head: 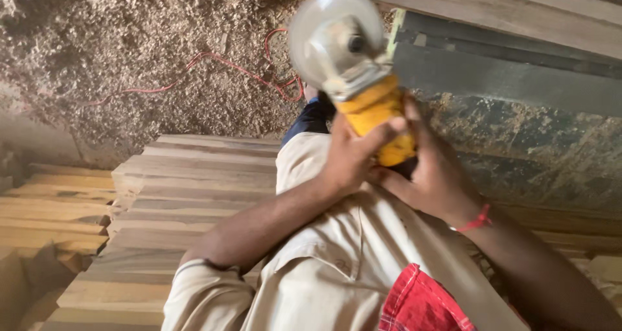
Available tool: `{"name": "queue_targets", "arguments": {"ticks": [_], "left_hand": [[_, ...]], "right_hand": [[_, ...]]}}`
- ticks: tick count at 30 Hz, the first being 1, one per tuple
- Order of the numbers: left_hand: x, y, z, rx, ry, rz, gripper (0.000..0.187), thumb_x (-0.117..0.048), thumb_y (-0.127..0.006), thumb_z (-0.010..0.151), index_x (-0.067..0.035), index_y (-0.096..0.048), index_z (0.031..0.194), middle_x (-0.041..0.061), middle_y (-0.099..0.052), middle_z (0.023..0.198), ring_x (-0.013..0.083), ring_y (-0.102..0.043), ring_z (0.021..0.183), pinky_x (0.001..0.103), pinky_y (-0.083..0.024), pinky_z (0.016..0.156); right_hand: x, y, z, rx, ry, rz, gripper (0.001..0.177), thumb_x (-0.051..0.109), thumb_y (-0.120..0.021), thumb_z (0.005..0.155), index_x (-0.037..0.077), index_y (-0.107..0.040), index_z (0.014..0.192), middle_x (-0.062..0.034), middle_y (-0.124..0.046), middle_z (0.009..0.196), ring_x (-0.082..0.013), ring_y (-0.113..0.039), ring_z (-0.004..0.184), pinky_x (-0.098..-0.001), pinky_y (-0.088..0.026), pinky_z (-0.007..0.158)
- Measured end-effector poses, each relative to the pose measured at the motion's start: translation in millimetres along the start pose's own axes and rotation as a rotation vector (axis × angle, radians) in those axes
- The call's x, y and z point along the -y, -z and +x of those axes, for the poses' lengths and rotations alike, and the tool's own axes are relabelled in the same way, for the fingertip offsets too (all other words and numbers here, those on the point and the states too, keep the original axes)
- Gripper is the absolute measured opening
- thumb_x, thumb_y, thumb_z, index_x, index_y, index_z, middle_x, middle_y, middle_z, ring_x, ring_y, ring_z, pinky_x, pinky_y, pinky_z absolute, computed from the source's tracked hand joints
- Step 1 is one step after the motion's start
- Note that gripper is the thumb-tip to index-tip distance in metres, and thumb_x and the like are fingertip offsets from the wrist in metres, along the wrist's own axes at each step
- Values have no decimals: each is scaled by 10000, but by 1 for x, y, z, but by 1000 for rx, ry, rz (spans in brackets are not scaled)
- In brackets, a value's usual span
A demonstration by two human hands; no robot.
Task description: The person uses a yellow angle grinder to smooth the surface of a long wooden plank resting on a workbench. They move the tool back and forth along the length of the wood, generating sawdust, and briefly inspect the plank during the process.
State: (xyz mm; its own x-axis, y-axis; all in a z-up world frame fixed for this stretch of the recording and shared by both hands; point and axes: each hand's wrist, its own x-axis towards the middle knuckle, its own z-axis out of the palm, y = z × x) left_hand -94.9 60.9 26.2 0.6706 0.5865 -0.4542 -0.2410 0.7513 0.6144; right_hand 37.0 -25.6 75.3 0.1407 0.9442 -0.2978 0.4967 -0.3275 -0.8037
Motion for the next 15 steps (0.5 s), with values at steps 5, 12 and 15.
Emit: {"name": "queue_targets", "arguments": {"ticks": [5,12,15], "left_hand": [[-41,36,4,0,-41,18,399,-178,-743,977,20,-577,1281,116,-670,1131,212,-685,1020,358,-596,925],[-51,36,24,-8,3,-20,384,-156,-733,969,-10,-561,1279,106,-663,1118,202,-683,1020,358,-600,913],[-28,23,25,21,-20,56,380,-145,-751,990,29,-589,1287,120,-680,1130,213,-690,1025,356,-593,929]], "right_hand": [[18,-22,38,-50,198,-31,1110,283,-850,864,15,-98,1635,-328,-432,1562,-434,-555,1384,-446,-510,1139],[24,-16,51,-40,85,27,1102,245,-847,852,50,-122,1659,-270,-427,1622,-408,-560,1419,-426,-516,1152],[4,-11,31,-74,61,29,1104,264,-854,864,38,-114,1652,-286,-371,1651,-411,-520,1454,-438,-498,1165]]}}
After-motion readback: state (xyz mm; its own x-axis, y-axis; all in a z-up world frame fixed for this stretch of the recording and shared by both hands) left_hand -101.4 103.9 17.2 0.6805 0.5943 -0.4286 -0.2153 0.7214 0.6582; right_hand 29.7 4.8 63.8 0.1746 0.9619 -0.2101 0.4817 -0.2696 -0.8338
